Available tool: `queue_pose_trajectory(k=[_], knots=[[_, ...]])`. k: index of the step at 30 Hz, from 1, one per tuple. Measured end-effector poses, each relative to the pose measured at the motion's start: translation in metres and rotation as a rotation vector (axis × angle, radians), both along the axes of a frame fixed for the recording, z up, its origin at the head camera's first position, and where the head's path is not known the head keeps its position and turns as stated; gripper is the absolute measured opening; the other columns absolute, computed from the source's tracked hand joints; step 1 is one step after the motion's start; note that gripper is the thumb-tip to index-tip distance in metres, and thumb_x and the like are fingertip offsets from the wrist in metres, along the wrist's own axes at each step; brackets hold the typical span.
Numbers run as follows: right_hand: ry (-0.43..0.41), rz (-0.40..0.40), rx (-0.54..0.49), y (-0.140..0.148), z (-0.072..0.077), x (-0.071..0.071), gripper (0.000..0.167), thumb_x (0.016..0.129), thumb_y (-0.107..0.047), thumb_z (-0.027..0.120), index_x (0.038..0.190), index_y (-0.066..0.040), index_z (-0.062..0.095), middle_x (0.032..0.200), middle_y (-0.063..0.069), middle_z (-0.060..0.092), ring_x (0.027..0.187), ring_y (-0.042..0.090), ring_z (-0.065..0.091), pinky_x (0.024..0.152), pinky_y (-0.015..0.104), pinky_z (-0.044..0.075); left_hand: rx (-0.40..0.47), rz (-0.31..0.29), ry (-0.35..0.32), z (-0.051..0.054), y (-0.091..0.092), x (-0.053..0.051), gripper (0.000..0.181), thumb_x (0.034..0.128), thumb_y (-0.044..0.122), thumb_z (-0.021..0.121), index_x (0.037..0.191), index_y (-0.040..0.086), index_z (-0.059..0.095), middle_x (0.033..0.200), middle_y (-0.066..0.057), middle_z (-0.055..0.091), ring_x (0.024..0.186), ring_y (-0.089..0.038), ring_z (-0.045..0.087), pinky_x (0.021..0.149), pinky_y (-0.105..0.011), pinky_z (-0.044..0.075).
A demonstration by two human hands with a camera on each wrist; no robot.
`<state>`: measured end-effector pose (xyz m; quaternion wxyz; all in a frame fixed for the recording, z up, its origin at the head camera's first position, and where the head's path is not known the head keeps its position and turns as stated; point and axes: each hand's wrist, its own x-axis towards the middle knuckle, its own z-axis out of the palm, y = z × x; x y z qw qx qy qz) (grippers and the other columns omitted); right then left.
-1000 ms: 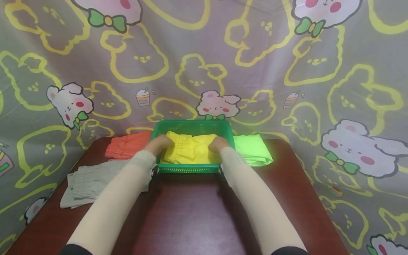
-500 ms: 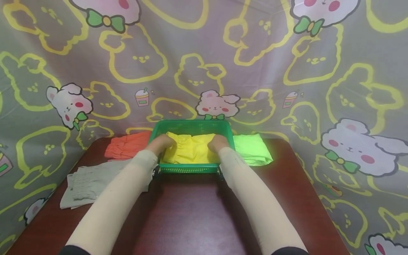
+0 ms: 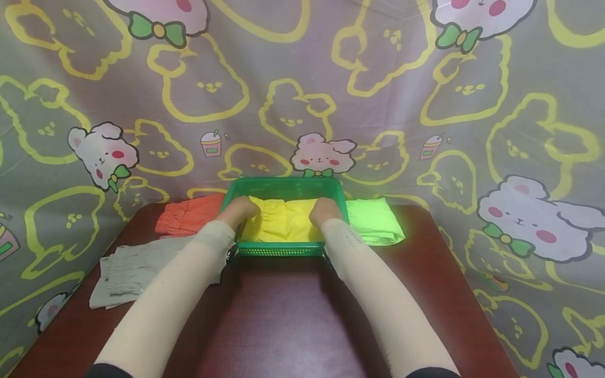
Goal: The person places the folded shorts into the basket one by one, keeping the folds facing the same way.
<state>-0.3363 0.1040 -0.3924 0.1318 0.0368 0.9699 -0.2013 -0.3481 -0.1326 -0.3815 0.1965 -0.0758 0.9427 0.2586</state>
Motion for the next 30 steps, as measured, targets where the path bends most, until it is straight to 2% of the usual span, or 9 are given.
queue_pose_trajectory(k=[3,6,13,15,17,22,26,28,30], knots=[[0.011,0.011,0.015,0.0,0.002,0.003,0.018,0.099,-0.008,0.052,0.087,-0.002,0.064,0.076,0.008,0.05,0.059,0.018,0.044,0.05,0.027,0.036,-0.016,-0.005,0.002,0.0,0.001,0.0,0.031,0.101,0.016,0.042,0.121,-0.003,0.056,0.128,-0.018,0.053,0.077,-0.021,0.038,0.062,-0.03,0.035],[0.02,0.022,0.033,-0.001,0.003,0.006,0.017,0.099,-0.01,0.053,0.091,-0.002,0.065,0.079,0.009,0.054,0.061,0.019,0.047,0.051,0.026,0.037,-0.028,-0.028,0.002,0.001,0.001,0.001,0.03,0.1009,0.015,0.042,0.121,-0.002,0.056,0.13,-0.018,0.051,0.08,-0.021,0.037,0.065,-0.031,0.033],[0.061,0.062,0.062,-0.001,0.003,0.013,0.015,0.096,-0.011,0.055,0.091,-0.003,0.066,0.082,0.011,0.059,0.065,0.022,0.051,0.054,0.029,0.039,-0.027,-0.076,0.002,0.007,-0.003,0.011,0.045,0.1007,0.021,0.046,0.138,-0.003,0.053,0.145,-0.02,0.05,0.101,-0.027,0.045,0.08,-0.035,0.038],[0.062,0.065,0.057,-0.001,0.002,0.014,0.015,0.096,-0.011,0.055,0.088,-0.004,0.066,0.08,0.01,0.057,0.065,0.022,0.052,0.054,0.029,0.039,-0.013,-0.074,0.004,0.009,-0.004,0.014,0.049,0.1017,0.023,0.048,0.143,-0.004,0.049,0.147,-0.02,0.049,0.103,-0.028,0.046,0.082,-0.036,0.04],[0.058,0.064,0.05,-0.001,0.003,0.015,0.015,0.096,-0.011,0.055,0.086,-0.005,0.065,0.078,0.009,0.055,0.064,0.022,0.051,0.053,0.029,0.04,0.0,-0.069,0.007,0.011,-0.005,0.016,0.049,0.1021,0.023,0.048,0.142,-0.004,0.049,0.145,-0.021,0.049,0.097,-0.027,0.047,0.08,-0.037,0.042],[0.059,0.072,0.032,0.0,0.007,0.015,0.018,0.096,-0.01,0.054,0.079,-0.006,0.061,0.073,0.007,0.049,0.06,0.021,0.047,0.053,0.029,0.038,-0.007,-0.073,0.038,0.013,-0.005,0.02,0.044,0.1006,0.024,0.052,0.134,-0.005,0.052,0.131,-0.02,0.054,0.078,-0.022,0.044,0.072,-0.034,0.043],[0.084,0.103,0.044,0.003,0.01,0.015,0.021,0.095,-0.011,0.056,0.074,-0.007,0.058,0.07,0.005,0.047,0.059,0.019,0.044,0.054,0.029,0.038,-0.003,-0.083,0.063,0.014,-0.005,0.023,0.042,0.1022,0.029,0.055,0.129,-0.004,0.053,0.113,-0.017,0.056,0.073,-0.02,0.046,0.072,-0.035,0.044],[0.097,0.121,0.044,0.006,0.01,0.015,0.02,0.096,-0.013,0.057,0.077,-0.005,0.059,0.072,0.006,0.048,0.06,0.019,0.044,0.056,0.031,0.04,0.0,-0.096,0.088,0.014,-0.007,0.025,0.038,0.1031,0.03,0.055,0.122,-0.003,0.056,0.1,-0.013,0.055,0.07,-0.019,0.047,0.072,-0.035,0.044],[0.112,0.14,0.033,0.009,0.01,0.017,0.018,0.096,-0.014,0.057,0.088,-0.001,0.064,0.081,0.01,0.057,0.067,0.021,0.048,0.063,0.034,0.044,0.001,-0.114,0.124,0.011,-0.009,0.026,0.032,0.1038,0.031,0.055,0.109,0.0,0.059,0.086,-0.008,0.049,0.064,-0.017,0.043,0.067,-0.035,0.043]])
